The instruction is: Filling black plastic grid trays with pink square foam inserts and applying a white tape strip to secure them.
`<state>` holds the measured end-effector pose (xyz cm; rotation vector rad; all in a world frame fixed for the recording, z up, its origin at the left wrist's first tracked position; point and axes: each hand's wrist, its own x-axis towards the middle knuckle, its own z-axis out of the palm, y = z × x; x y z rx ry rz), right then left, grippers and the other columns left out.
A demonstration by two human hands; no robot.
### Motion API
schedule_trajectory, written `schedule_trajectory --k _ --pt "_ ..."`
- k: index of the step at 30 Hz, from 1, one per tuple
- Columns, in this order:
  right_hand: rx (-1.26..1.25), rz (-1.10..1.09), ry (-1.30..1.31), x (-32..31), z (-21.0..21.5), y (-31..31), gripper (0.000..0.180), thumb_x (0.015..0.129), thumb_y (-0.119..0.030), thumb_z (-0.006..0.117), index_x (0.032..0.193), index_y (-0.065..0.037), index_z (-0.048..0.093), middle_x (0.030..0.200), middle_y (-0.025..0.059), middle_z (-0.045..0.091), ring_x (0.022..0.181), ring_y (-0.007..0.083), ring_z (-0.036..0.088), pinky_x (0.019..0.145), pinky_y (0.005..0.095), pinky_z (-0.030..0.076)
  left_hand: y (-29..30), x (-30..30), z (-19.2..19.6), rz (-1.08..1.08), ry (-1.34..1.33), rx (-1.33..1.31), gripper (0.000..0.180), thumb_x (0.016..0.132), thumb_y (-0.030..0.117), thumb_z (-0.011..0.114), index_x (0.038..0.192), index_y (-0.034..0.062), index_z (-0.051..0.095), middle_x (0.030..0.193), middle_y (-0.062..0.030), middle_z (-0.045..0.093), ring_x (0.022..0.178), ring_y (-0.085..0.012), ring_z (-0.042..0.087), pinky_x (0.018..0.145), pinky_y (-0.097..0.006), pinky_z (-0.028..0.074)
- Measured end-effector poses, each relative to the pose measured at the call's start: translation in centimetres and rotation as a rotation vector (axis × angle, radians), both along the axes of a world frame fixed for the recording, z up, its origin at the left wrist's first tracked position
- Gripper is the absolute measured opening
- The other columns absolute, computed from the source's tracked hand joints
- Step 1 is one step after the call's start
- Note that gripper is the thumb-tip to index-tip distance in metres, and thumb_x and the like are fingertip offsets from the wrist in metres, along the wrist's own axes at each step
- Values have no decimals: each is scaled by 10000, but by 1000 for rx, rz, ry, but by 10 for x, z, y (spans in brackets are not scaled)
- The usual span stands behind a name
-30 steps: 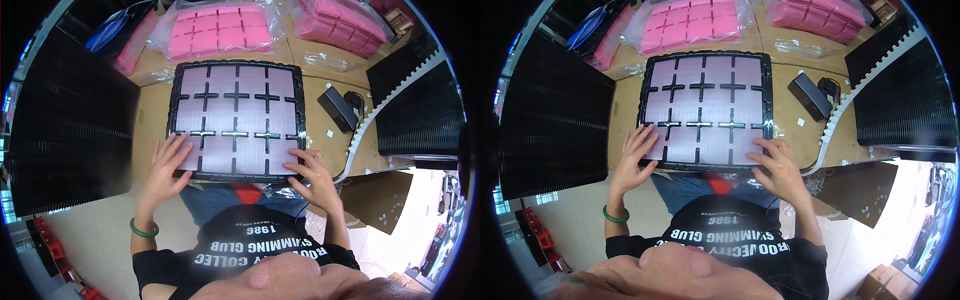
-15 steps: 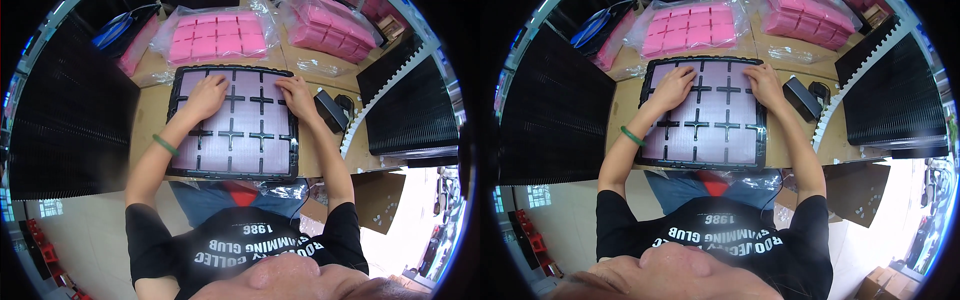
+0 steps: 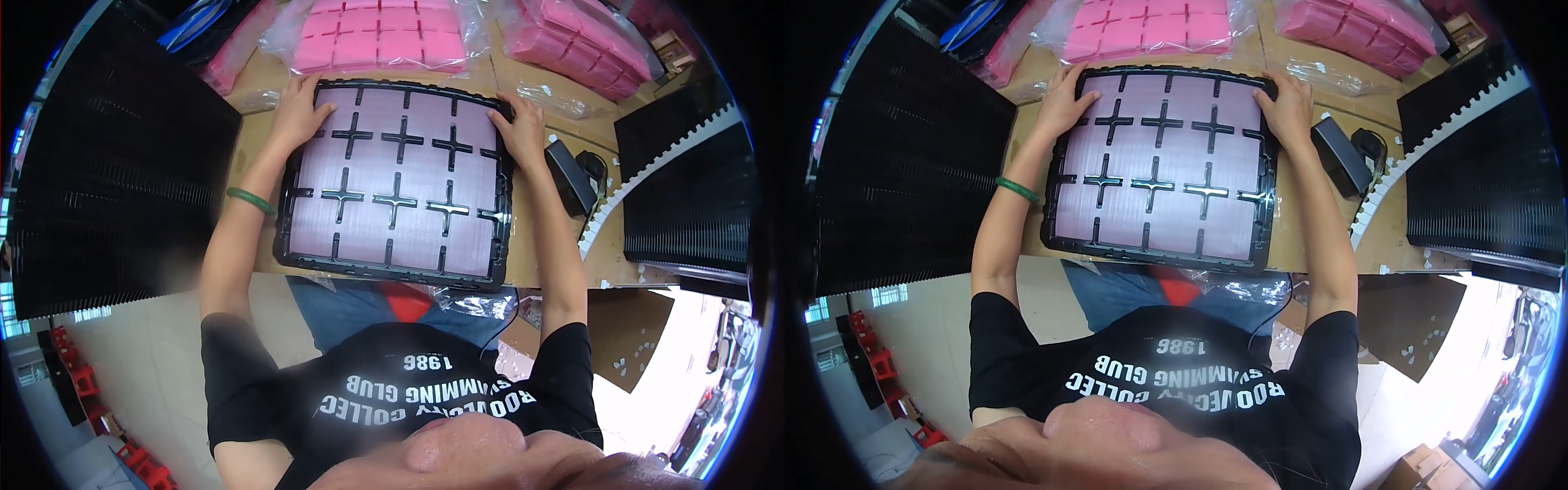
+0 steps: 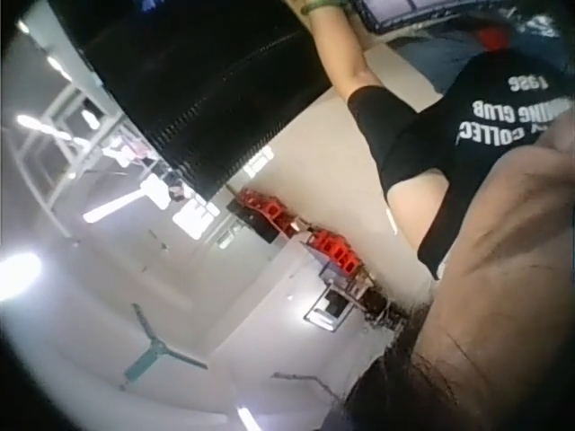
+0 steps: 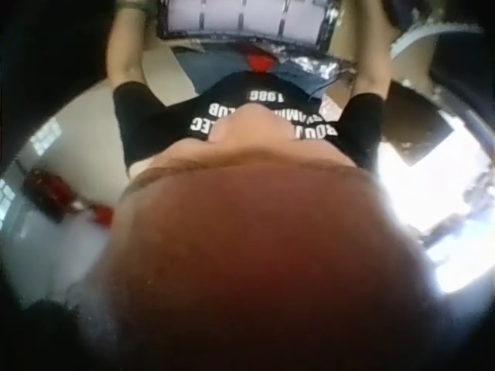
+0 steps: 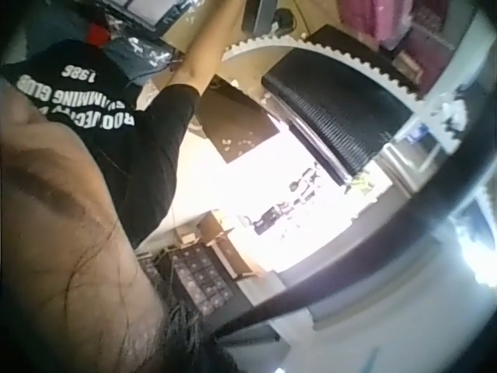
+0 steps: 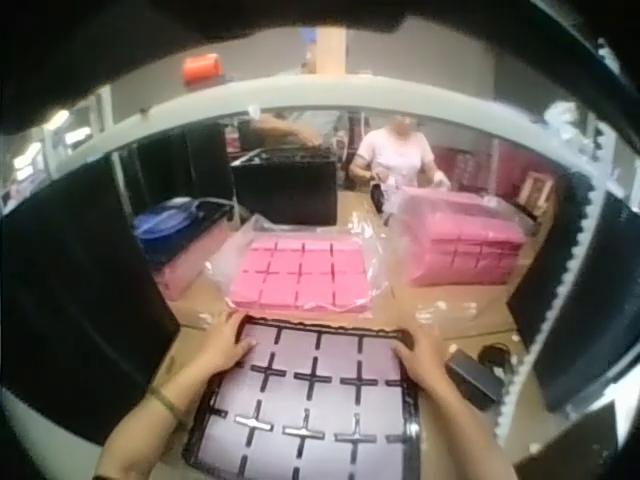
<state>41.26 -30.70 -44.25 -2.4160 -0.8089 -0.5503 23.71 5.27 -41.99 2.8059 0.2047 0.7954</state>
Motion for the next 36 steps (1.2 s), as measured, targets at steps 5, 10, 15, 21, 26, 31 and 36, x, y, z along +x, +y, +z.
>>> schedule_trajectory --k 5,10,15,21,26,31,36 --pt "49 46 186 7 -6 3 404 806 -256 736 1190 -134 701 1176 147 648 1139 350 539 1021 415 410 20 5 -13 103 130 -164 593 812 288 741 1340 86 562 1328 -187 548 1227 -377 499 1068 -451 388" --pt "58 50 231 19 -11 4 406 813 -328 746 1164 -127 717 1131 145 655 1091 330 557 988 405 427 20 11 -13 191 182 -100 477 838 395 716 1257 178 646 1273 -143 591 1219 -362 514 1044 -492 393" --pt "40 49 237 -3 6 5 411 812 -322 731 1178 -137 704 1230 163 634 1145 371 536 1028 427 415 24 17 -17 238 160 -16 404 861 363 694 1222 184 660 1240 -107 620 1200 -342 537 1010 -525 408" --pt "86 102 155 -51 12 -20 402 833 -287 728 1197 -123 688 1323 141 591 1218 356 505 1056 431 395 30 14 -22 200 131 20 391 876 383 662 1218 194 663 1256 -86 619 1214 -321 539 1007 -550 394" --pt "95 126 189 -99 36 -46 356 855 -252 719 1183 -117 690 1315 127 595 1239 324 499 1058 412 390 29 18 -13 203 240 -16 421 861 416 666 1228 209 659 1276 -64 614 1224 -313 536 1011 -569 376" --pt "94 141 223 -140 50 -58 312 865 -188 714 1165 -102 694 1287 116 611 1234 305 505 1046 400 397 32 9 -16 137 203 -31 559 840 449 684 1321 179 598 1346 -104 576 1254 -336 517 1028 -568 362" --pt "132 106 236 -181 37 -74 307 824 -114 751 1125 -85 699 1272 105 613 1215 319 515 1033 416 402 -30 -72 9 -51 -22 -39 623 842 336 722 1385 103 525 1398 -148 530 1254 -346 511 1047 -488 373"
